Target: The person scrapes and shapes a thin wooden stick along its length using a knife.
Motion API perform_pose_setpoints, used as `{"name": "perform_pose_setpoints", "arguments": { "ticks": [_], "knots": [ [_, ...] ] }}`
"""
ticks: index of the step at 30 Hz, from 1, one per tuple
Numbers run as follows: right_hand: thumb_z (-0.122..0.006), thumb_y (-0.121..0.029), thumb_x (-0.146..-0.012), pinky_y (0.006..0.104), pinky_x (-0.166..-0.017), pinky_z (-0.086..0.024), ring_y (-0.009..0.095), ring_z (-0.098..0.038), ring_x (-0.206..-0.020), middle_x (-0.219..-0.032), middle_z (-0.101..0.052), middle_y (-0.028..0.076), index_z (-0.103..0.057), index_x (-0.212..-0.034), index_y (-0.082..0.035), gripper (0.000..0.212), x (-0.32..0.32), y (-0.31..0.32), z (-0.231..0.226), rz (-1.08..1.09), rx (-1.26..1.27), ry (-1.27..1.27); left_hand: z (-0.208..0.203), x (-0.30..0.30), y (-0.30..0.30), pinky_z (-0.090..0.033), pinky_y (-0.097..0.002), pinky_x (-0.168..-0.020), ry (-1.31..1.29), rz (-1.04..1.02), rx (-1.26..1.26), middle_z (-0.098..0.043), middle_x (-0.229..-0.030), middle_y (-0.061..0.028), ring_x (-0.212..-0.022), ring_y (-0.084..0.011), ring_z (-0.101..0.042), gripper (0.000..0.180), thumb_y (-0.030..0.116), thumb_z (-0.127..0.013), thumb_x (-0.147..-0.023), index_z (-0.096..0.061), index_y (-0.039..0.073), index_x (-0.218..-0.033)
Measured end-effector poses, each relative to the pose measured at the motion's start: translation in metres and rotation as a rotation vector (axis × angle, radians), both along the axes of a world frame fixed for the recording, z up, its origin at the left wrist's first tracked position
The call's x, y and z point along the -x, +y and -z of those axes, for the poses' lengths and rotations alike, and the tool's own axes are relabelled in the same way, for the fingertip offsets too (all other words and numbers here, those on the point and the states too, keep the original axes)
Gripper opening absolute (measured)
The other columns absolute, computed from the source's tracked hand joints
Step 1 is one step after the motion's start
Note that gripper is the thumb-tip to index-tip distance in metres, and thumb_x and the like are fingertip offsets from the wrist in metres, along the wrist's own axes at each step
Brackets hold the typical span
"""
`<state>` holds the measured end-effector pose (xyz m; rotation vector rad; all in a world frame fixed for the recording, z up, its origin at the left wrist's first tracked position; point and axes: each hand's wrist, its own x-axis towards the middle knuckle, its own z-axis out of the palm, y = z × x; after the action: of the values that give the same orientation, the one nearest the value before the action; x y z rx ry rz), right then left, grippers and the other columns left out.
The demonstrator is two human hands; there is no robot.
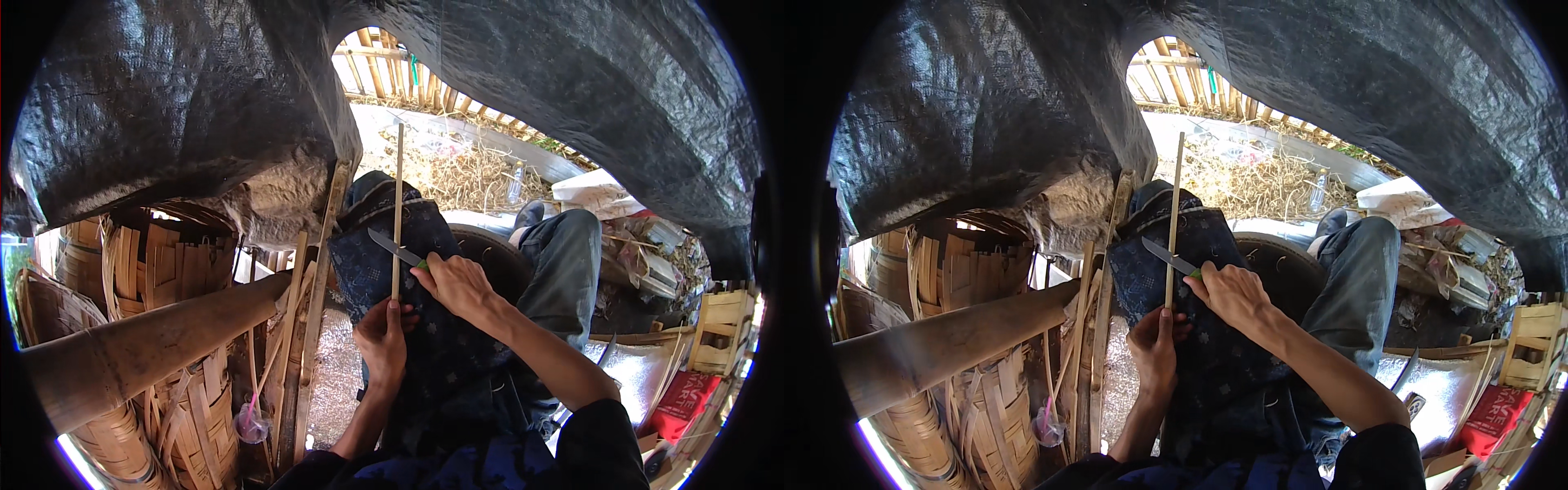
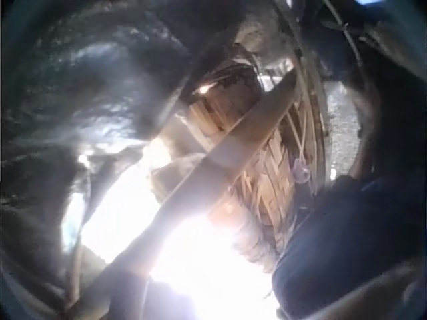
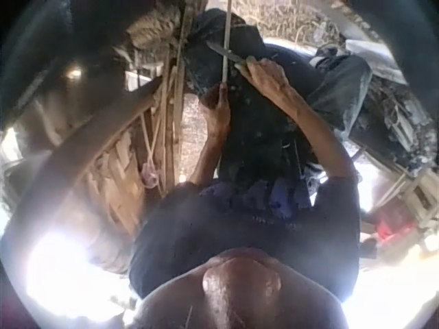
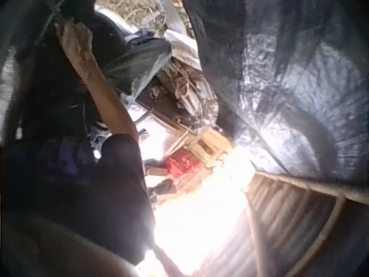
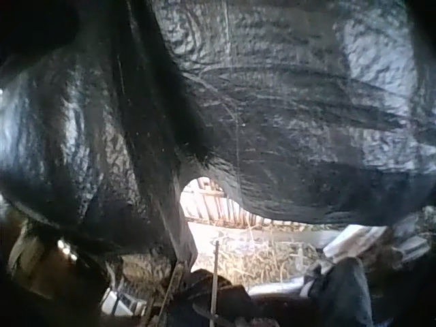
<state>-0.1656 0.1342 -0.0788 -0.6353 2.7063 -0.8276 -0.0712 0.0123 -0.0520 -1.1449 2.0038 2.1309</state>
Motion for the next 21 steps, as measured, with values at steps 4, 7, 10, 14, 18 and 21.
{"name": "perform_pose_setpoints", "arguments": {
  "ticks": [4,7,10,14,18,21],
  "knots": [
    [-0.047,-0.033,-0.093,0.0459,-0.042,-0.045,0.038,-0.055,-0.045,-0.049,-0.053,0.019,-0.051,-0.073,0.0,0.039,0.037,0.006,0.028,0.152,0.045,0.137,-0.001,-0.012,0.013,-0.051,-0.0245,-0.057,0.012,0.045,0.014,-0.065,-0.079,-0.0133,-0.064,-0.0168,-0.064,0.027,0.016,-0.055,-0.091,-0.059,-0.009,-0.098],
    [-0.045,-0.032,-0.094,0.0458,-0.044,-0.045,0.038,-0.055,-0.048,-0.05,-0.052,0.019,-0.052,-0.079,0.002,0.038,0.058,-0.001,0.021,0.154,0.11,0.097,-0.001,-0.005,0.004,-0.051,-0.0243,-0.057,-0.005,0.029,0.02,-0.066,-0.079,-0.0136,-0.064,-0.0172,-0.065,0.028,0.017,-0.055,-0.09,-0.059,-0.009,-0.098],
    [-0.043,-0.03,-0.095,0.0464,-0.049,-0.043,0.04,-0.055,-0.052,-0.053,-0.052,0.021,-0.052,-0.084,0.003,0.036,0.051,-0.001,0.002,0.238,0.256,0.025,-0.001,-0.003,0.005,-0.051,-0.024,-0.057,-0.001,0.003,-0.006,-0.066,-0.08,-0.0138,-0.064,-0.0174,-0.065,0.028,0.018,-0.056,-0.09,-0.059,-0.009,-0.098],
    [-0.046,-0.024,-0.094,0.0472,-0.049,-0.04,0.041,-0.054,-0.053,-0.054,-0.051,0.022,-0.05,-0.078,0.002,0.03,0.022,0.02,-0.007,0.136,0.334,-0.026,-0.002,0.001,-0.005,-0.05,-0.0241,-0.058,-0.042,0.001,-0.092,-0.066,-0.082,-0.0136,-0.064,-0.0176,-0.065,0.028,0.02,-0.057,-0.09,-0.059,-0.008,-0.098],
    [-0.052,-0.025,-0.091,0.0447,-0.046,-0.042,0.039,-0.055,-0.051,-0.052,-0.052,0.019,-0.05,-0.073,0.0,0.031,-0.009,0.031,-0.024,-0.056,0.258,-0.136,-0.005,0.007,-0.007,-0.05,-0.0245,-0.057,-0.057,-0.015,-0.161,-0.066,-0.083,-0.0144,-0.065,-0.0179,-0.065,0.027,0.017,-0.055,-0.091,-0.057,-0.008,-0.098],
    [-0.053,-0.029,-0.09,0.0434,-0.046,-0.045,0.037,-0.057,-0.052,-0.051,-0.053,0.017,-0.05,-0.072,-0.001,0.033,-0.016,0.032,-0.021,-0.083,0.174,-0.166,-0.006,0.005,-0.005,-0.05,-0.0244,-0.057,-0.062,-0.02,-0.179,-0.066,-0.082,-0.0141,-0.065,-0.0176,-0.065,0.026,0.017,-0.055,-0.091,-0.057,-0.008,-0.099]
  ]
}}
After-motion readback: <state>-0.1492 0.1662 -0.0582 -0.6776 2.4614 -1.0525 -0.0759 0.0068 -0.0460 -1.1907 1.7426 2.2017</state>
